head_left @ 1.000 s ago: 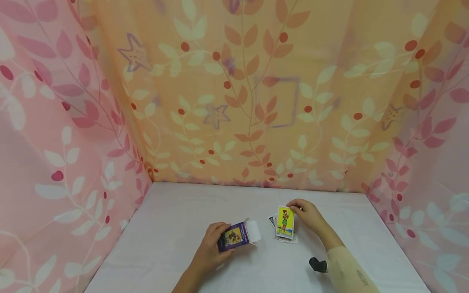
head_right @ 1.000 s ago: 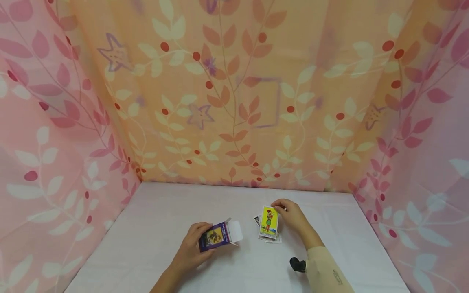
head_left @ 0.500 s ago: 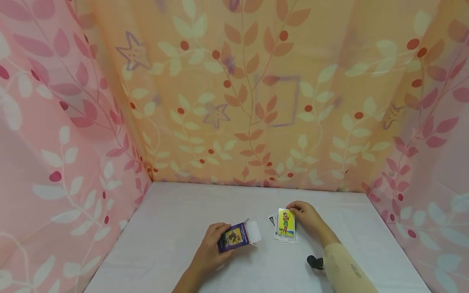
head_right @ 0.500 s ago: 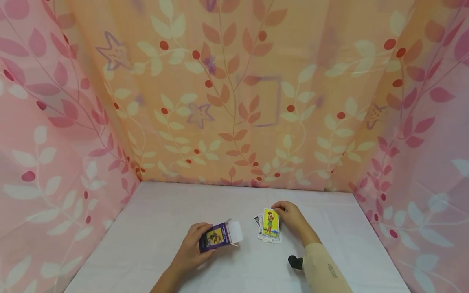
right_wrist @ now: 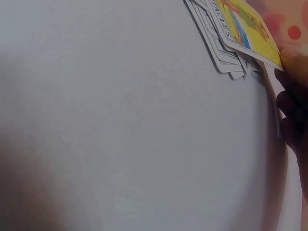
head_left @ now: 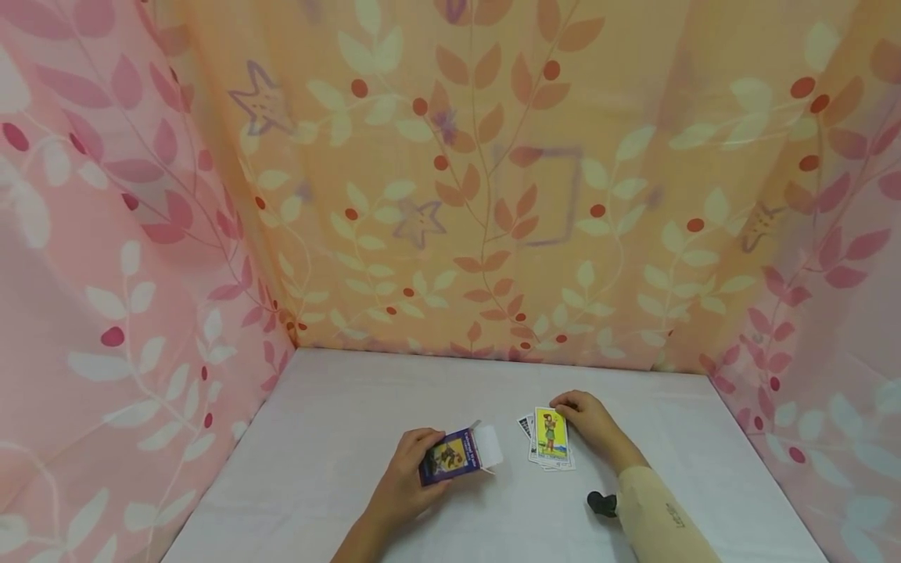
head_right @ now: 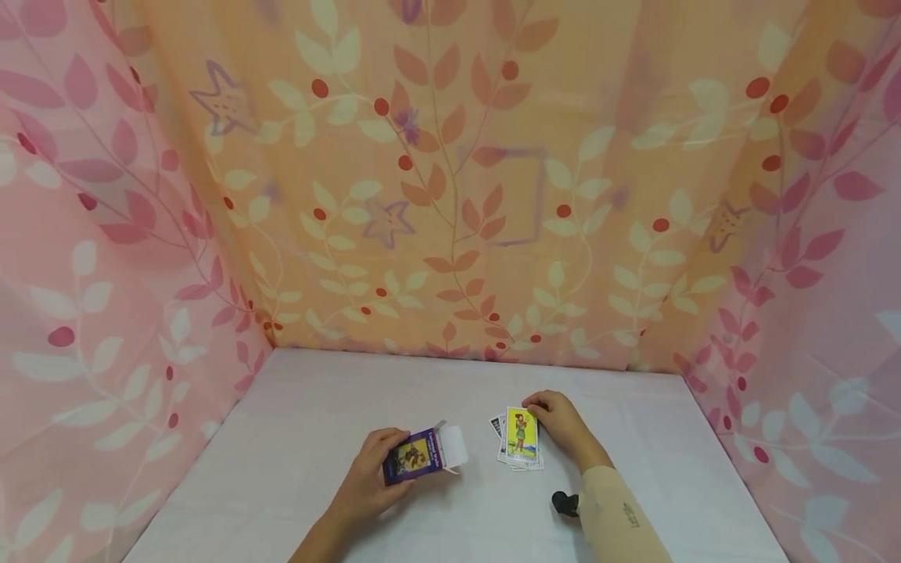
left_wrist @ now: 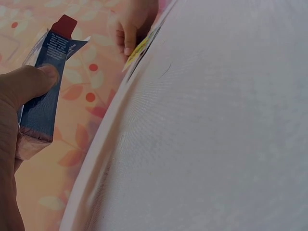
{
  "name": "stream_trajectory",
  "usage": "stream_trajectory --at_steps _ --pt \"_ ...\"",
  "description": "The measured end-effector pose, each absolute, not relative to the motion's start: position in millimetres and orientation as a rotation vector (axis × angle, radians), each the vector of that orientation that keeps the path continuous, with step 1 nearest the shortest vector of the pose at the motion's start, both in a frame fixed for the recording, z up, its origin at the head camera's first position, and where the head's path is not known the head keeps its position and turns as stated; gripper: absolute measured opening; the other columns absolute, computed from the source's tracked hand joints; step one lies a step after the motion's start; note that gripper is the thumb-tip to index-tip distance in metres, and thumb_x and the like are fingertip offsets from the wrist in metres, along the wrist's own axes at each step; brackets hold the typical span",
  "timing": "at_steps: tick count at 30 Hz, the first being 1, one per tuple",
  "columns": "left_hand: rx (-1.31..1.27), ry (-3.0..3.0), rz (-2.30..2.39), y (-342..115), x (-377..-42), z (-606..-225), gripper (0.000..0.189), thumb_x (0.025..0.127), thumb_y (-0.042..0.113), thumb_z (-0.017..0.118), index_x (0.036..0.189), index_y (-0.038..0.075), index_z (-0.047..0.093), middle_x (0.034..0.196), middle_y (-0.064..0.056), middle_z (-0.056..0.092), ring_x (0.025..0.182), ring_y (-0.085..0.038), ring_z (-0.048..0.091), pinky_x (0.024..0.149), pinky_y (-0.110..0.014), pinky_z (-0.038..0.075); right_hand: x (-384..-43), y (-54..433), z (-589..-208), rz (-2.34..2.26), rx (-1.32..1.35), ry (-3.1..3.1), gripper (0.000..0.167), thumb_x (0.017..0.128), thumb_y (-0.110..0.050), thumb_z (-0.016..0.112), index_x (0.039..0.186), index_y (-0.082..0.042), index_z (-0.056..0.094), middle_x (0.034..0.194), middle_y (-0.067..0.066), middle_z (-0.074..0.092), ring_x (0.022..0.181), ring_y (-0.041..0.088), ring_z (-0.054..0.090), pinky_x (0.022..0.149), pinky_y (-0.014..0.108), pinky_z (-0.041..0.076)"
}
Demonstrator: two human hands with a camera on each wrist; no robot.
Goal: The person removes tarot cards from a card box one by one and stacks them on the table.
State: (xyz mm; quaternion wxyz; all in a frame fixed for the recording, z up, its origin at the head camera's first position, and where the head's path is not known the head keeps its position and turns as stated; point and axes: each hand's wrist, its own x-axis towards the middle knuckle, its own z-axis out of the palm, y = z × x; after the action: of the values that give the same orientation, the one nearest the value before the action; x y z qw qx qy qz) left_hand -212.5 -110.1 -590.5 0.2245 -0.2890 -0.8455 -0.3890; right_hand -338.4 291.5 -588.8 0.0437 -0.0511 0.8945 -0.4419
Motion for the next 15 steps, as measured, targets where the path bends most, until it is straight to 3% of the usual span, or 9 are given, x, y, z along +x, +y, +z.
stream_trajectory --at_steps 5,15 --pt "-0.81 -2.324 -1.062 -110.0 -211.9 -590.8 0.084 0.072 0.021 0.095 0.145 0.017 0.053 0.139 0.002 0.051 0.125 -0.015 0.052 0.108 -0.028 0.048 -338.9 291.3 -591.6 -1.294 -0.214 2.78 0.016 0.104 -0.02 0.06 0.11 -0.016 0.074 0.115 0.003 0.069 0.117 0.026 0.059 0.11 0.056 0.044" --pt "-0.8 -2.322 -1.078 -108.5 -212.5 -591.3 0.085 0.07 0.018 0.096 0.144 0.015 0.055 0.139 0.005 0.051 0.125 -0.013 0.051 0.107 -0.026 0.048 -341.6 292.0 -594.4 -1.233 -0.248 2.827 0.012 0.1 -0.019 0.067 0.108 -0.017 0.075 0.11 0.0 0.07 0.111 0.024 0.061 0.106 0.054 0.047"
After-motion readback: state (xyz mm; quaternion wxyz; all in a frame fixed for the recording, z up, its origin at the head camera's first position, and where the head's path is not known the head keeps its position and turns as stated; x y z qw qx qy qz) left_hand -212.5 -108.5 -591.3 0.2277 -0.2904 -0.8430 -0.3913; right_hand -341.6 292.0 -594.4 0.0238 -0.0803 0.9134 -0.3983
